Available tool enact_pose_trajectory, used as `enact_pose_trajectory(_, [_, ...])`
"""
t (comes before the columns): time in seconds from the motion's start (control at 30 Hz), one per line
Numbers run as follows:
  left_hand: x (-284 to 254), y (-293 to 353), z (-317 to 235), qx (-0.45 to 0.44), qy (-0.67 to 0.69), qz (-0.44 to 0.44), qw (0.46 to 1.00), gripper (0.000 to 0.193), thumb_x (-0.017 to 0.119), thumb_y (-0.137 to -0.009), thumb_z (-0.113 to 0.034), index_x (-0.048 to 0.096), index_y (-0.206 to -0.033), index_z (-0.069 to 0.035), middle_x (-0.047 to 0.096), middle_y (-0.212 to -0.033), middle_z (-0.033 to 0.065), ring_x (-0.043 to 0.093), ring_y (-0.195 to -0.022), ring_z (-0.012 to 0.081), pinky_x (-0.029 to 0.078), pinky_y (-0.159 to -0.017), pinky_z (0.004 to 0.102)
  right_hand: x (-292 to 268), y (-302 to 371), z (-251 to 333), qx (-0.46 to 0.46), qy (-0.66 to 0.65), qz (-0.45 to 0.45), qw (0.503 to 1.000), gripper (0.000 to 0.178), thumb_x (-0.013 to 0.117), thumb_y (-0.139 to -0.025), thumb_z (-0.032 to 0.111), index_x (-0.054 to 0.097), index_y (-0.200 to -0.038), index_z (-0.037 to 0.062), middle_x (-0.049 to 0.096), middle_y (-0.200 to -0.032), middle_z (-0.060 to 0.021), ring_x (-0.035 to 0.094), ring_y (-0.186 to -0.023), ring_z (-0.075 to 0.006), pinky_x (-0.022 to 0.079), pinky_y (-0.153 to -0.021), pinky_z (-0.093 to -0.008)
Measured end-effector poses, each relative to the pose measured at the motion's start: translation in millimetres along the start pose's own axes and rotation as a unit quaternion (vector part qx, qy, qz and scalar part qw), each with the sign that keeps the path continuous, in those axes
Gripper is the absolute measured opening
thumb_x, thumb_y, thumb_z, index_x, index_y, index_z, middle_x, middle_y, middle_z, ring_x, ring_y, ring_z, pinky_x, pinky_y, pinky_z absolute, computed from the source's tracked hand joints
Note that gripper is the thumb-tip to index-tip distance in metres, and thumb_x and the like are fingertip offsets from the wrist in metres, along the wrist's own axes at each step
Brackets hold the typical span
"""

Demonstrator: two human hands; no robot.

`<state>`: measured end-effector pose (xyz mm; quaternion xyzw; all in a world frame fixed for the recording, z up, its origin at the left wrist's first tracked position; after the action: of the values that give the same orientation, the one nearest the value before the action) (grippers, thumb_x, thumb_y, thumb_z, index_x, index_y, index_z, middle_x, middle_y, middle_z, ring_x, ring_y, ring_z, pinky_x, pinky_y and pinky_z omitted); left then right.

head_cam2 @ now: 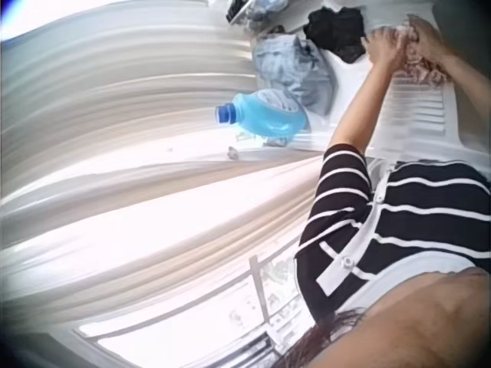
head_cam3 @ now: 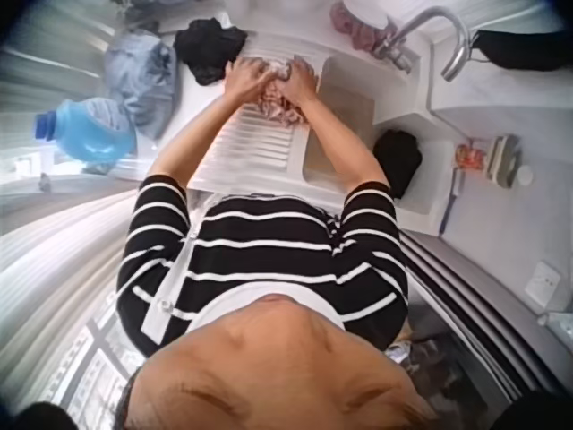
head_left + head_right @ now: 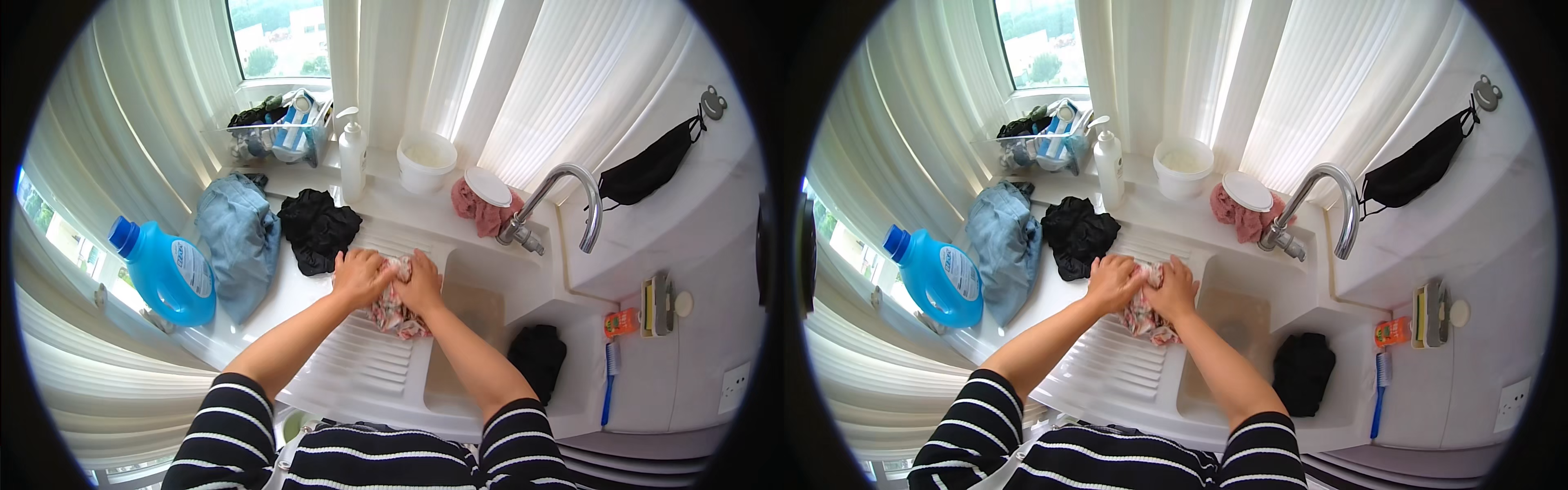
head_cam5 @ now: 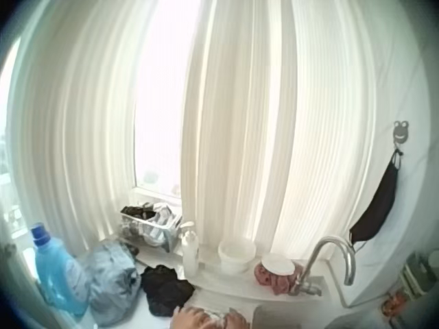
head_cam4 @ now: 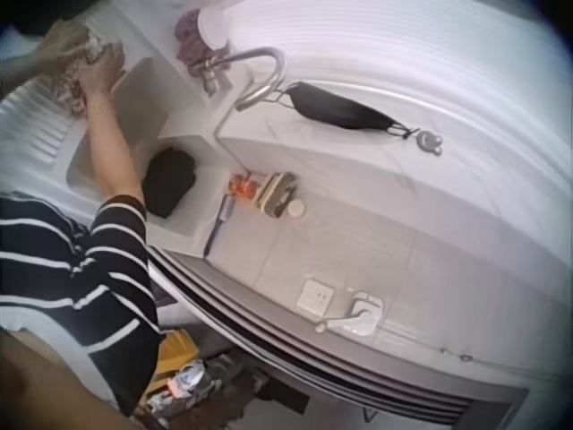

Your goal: The person hand-washes a floral-patterned garment in a sink, repeatedly scrubbing it against the built-in washboard and wringing it out. The person handles the garment with both hands, focusing on different sections throughout the process.

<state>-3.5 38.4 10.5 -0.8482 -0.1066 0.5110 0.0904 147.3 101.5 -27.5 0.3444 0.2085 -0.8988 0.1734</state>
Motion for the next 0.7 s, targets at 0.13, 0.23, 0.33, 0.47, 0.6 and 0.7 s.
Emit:
enact_pose_trajectory(0.13, [-66.0,171.6,-64.6,0.181,0.0,0.032,0.983,0.04,0.064,-0.079,-0.053,0.066,-0.088,-0.014,0.058,-0.111,0.0055,0.051,-0.111,0.0315,0.032,-0.093,0.0544,-45.6,166.2,92.6,-0.214,-0.086,0.059,0.971,0.046,0.08,-0.065,0.041,0.065,-0.101,0.0174,0.046,-0.135,-0.0135,0.044,-0.124,-0.0388,0.037,-0.099,-0.0547])
enact_pose_trajectory(0.23, [-51.6,146.4,-49.6,0.195,-0.054,-0.005,0.979,0.032,0.073,-0.071,-0.043,0.065,-0.084,-0.014,0.059,-0.108,0.0056,0.053,-0.106,0.0284,0.036,-0.09,0.0493,-16.9,141.4,74.7,-0.255,-0.094,0.023,0.962,0.051,0.082,-0.058,0.037,0.062,-0.102,0.0193,0.052,-0.126,-0.0094,0.049,-0.119,-0.0359,0.038,-0.098,-0.0495])
enact_pose_trajectory(0.33, [-19.9,27.5,-14.2,0.057,-0.067,-0.078,0.993,0.028,0.066,-0.081,-0.035,0.065,-0.084,-0.007,0.062,-0.093,0.01,0.056,-0.094,0.0321,0.042,-0.078,0.0442,-2.5,30.4,28.5,-0.101,0.004,-0.034,0.994,0.077,0.079,-0.063,0.024,0.044,-0.129,0.0054,0.053,-0.121,-0.0174,0.05,-0.112,-0.0389,0.041,-0.095,-0.0485])
enact_pose_trajectory(0.47, [-19.6,0.0,-5.5,0.062,-0.027,-0.089,0.994,0.027,0.063,-0.085,-0.034,0.067,-0.078,-0.008,0.064,-0.093,0.0082,0.057,-0.094,0.0305,0.04,-0.081,0.0453,-21.5,-2.8,47.0,-0.071,-0.02,-0.009,0.997,0.055,0.077,-0.066,0.029,0.059,-0.112,0.0054,0.052,-0.123,-0.0166,0.049,-0.114,-0.0371,0.039,-0.097,-0.0478])
enact_pose_trajectory(0.6, [-48.7,116.8,-41.2,0.262,-0.025,-0.029,0.964,0.026,0.069,-0.077,-0.036,0.069,-0.077,-0.011,0.062,-0.093,0.0062,0.055,-0.098,0.0276,0.037,-0.09,0.047,-51.2,102.7,70.2,-0.341,-0.048,0.052,0.938,0.041,0.079,-0.066,0.034,0.065,-0.098,0.0122,0.055,-0.118,-0.011,0.049,-0.116,-0.0325,0.035,-0.097,-0.0492])
enact_pose_trajectory(0.7, [-41.1,120.0,-41.8,0.287,-0.015,0.002,0.958,0.023,0.071,-0.075,-0.035,0.069,-0.073,-0.012,0.062,-0.093,0.0067,0.054,-0.097,0.0267,0.036,-0.09,0.0471,-29.8,114.0,59.9,-0.368,-0.056,0.035,0.928,0.035,0.078,-0.068,0.036,0.065,-0.093,0.0149,0.057,-0.114,-0.0086,0.049,-0.117,-0.031,0.036,-0.096,-0.0485])
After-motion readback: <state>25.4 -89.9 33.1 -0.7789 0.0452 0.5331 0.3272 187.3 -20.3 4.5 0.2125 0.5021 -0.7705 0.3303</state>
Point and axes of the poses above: each hand's wrist, its own y-axis away from the middle knuckle, its own x-axis out of the palm, z = x × y, the point moved 4 cm from there along -y, towards the middle knuckle
